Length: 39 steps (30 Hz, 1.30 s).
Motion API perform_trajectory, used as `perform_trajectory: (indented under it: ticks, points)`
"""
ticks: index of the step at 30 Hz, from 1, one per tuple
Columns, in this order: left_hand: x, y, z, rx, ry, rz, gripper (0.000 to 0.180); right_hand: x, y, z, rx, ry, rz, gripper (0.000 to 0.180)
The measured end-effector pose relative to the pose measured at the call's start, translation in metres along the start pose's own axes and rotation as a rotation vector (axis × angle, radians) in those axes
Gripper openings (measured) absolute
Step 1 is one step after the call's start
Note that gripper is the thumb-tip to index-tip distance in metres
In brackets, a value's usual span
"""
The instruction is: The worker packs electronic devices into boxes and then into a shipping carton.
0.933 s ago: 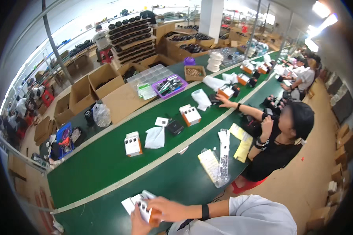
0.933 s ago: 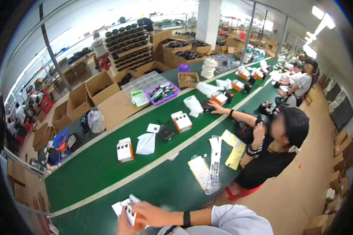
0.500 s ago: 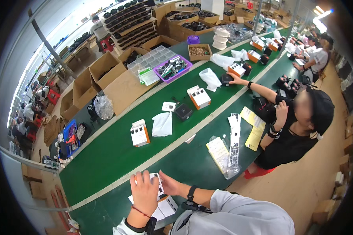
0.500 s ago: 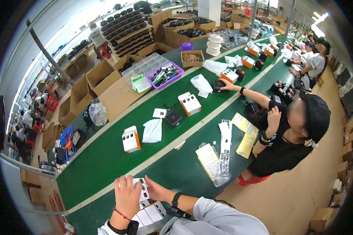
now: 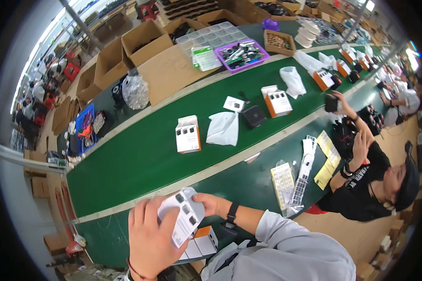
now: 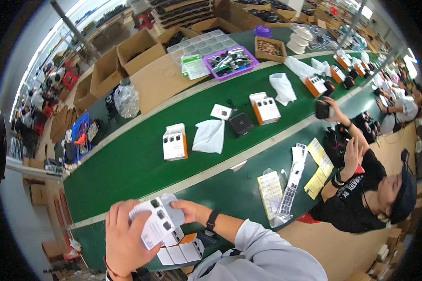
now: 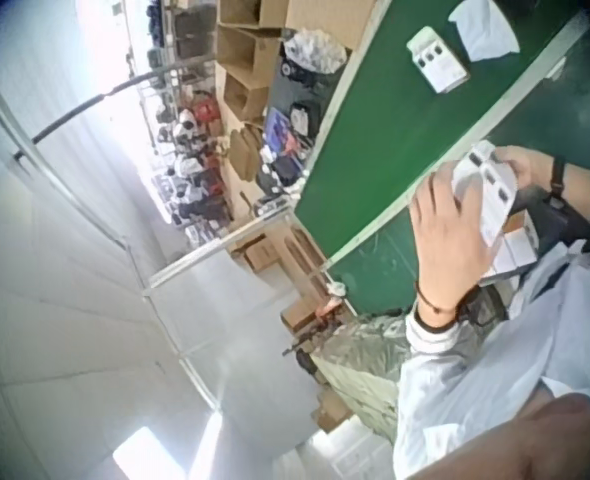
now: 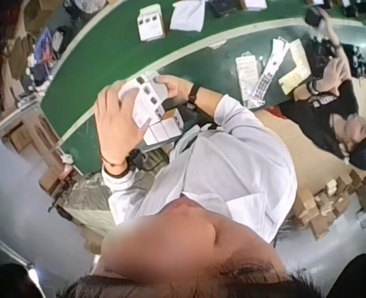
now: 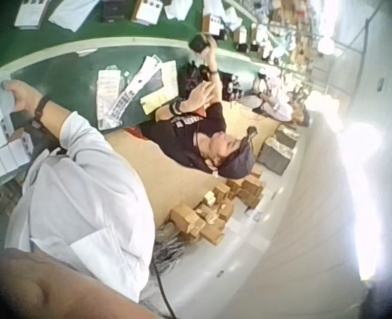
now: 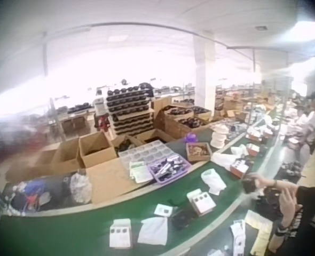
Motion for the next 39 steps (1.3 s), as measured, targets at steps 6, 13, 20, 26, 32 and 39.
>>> perform_trajectory:
  ticks: [6,13,20,26,32,39]
  points:
    - [0.002,-0.048,-0.145,-0.311,0.096,0.107,0.097,0.064,-0.033,-0.105,-0.626,-0.099,0.148,0.07]
    - [-0.015,-0.144,-0.33,-0.101,0.539,0.248,0.091,0.156,-0.004,-0.211,-1.893,-0.534,0.355,0.065]
    - [0.02,-0.195,-0.35,-0.263,0.498,0.29,0.102,0.2,0.068,-0.219,-2.16,-1.345,0.292,0.09]
    - [-0.011,-0.25,-0.368,-0.353,0.718,0.484,0.114,0.195,0.022,-0.205,-2.694,-0.576,0.382,0.096]
    - [0.03,-0.255,-0.309,-0.449,0.671,0.365,0.11,0.138,0.016,-0.161,-3.286,-0.144,0.299,0.03]
    - [-0.049,-0.236,-0.243,-0.614,0.535,0.517,0.083,0.109,-0.027,-0.157,-2.995,0.05,0.34,0.01]
Point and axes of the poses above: each hand's wrist, its own x-axis towards the middle knuckle, its own y-axis out of the back of the hand, z = x × y, the point moved 8 cm from there along x, towards the middle knuckle, and after that the axes turned 15 degrees about -z, right-handed, at the moved point
